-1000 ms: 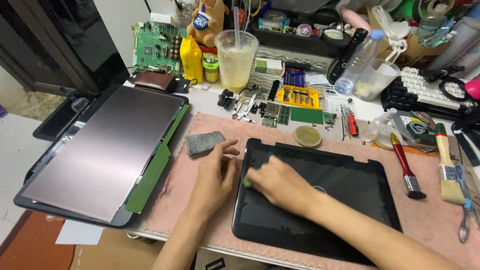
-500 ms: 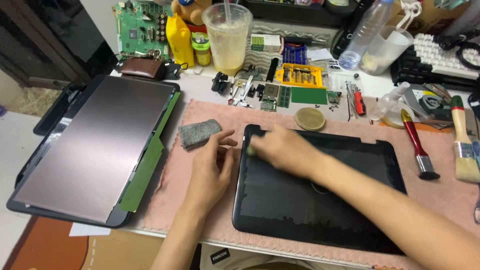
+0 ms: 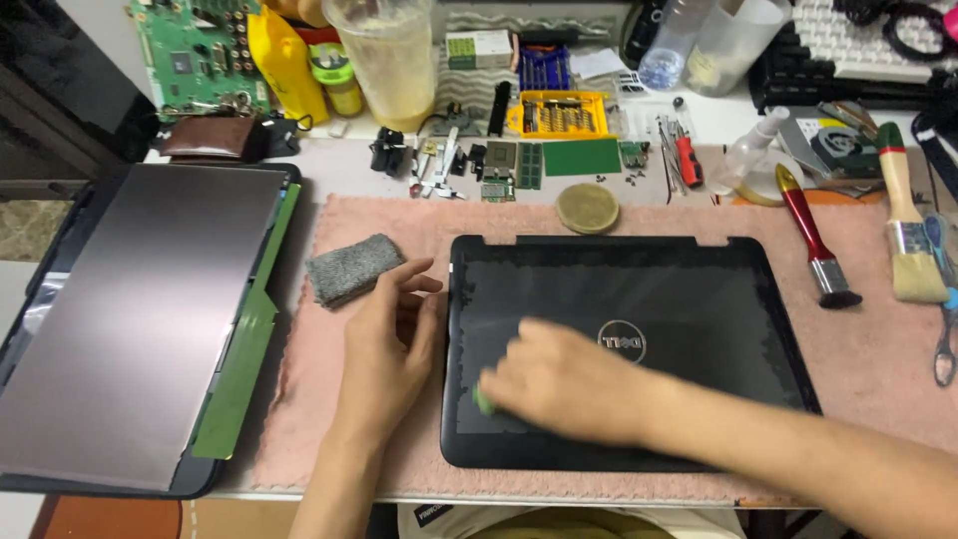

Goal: The person is cleaning the back cover of a laptop by wiping it with a sponge and using a small plastic tool to scrape off residue.

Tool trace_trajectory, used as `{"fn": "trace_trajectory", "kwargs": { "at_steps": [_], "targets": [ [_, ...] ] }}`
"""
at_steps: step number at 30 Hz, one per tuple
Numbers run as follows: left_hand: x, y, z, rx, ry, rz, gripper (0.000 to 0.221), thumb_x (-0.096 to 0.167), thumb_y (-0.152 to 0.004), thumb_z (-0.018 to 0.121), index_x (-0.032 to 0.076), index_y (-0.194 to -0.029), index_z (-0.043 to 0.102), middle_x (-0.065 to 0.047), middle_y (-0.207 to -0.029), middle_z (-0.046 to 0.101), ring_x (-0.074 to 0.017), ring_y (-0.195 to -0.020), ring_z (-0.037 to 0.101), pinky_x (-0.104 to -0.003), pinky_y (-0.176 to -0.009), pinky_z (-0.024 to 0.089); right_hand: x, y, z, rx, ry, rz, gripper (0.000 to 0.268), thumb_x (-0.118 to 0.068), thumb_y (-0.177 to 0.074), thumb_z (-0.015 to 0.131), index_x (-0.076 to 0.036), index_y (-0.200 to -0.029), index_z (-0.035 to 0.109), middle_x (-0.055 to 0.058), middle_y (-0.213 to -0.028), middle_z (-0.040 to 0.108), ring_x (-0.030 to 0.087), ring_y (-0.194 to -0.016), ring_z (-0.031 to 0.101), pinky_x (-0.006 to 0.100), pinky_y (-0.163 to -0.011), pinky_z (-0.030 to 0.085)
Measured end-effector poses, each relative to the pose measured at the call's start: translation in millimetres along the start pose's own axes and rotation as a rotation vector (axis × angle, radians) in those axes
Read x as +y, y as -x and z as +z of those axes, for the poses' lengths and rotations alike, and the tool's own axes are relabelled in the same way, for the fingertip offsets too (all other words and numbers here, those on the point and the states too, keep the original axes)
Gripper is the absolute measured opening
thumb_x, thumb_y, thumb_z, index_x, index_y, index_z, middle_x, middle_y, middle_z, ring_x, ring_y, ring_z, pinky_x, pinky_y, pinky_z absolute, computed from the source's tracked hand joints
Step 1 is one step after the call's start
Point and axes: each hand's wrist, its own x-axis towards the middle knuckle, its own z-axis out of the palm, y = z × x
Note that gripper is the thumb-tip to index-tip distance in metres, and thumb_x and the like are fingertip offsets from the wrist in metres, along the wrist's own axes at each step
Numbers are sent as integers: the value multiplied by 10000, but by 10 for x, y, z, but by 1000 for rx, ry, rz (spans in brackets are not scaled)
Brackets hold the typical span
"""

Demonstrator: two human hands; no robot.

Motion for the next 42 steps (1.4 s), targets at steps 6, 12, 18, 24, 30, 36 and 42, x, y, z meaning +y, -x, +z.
{"fn": "trace_trajectory", "kwargs": {
  "at_steps": [6,12,18,24,30,36,42],
  "targets": [
    [37,3,-43,-94,64,-21,374,76,-1088,710,50,-1457,662,-80,-1182,833,-160,-956,793,-297,-803,666,-172,-1,-333,-141,-77,-38,259,-6,-1194,576,-107,-956,599,23,-713,522,258,-660,499,420,-704,388],
    [15,15,13,-35,-13,-9,369,90,-1060,760,70,-1428,728,-130,-1109,878,-327,-919,860,-443,-754,700,845,-42,58,39,158,-13,126,-139,-1137,637,-82,-1113,747,68,-709,672,274,-654,652,438,-713,524],
    [19,14,11,-38,-11,14,340,69,-1057,759,60,-1397,760,-138,-1084,883,-323,-904,853,-451,-743,691,1485,0,355,-49,23,261,391,-173,-1131,692,-101,-1515,665,96,-761,780,305,-678,755,418,-805,577],
    [7,9,13,-45,-16,20,288,55,-1060,757,56,-1347,782,-140,-1063,876,-333,-908,849,-446,-758,690,764,83,199,-64,128,194,356,-197,-1124,650,-61,-1448,707,167,-776,786,348,-699,760,487,-807,582],
    [61,0,6,-35,-3,30,257,35,-1060,759,33,-1315,795,-145,-1035,870,-329,-869,838,-446,-713,688,-307,196,-349,-70,-134,89,120,-177,-1150,676,-105,-1101,759,42,-728,620,263,-694,626,435,-738,533],
    [92,-7,-5,-39,-18,41,250,44,-1058,769,22,-1305,802,-154,-1033,870,-339,-883,845,-456,-724,691,34,245,-324,-23,-51,58,145,-157,-1122,694,-127,-998,762,-1,-702,595,225,-659,561,399,-706,486],
    [102,-11,1,-35,-19,32,268,36,-1049,764,17,-1313,804,-169,-1031,874,-349,-877,842,-465,-735,684,1397,417,161,-81,181,194,329,-197,-1135,697,-43,-1425,721,159,-800,767,353,-717,749,483,-797,580]
  ]
}}
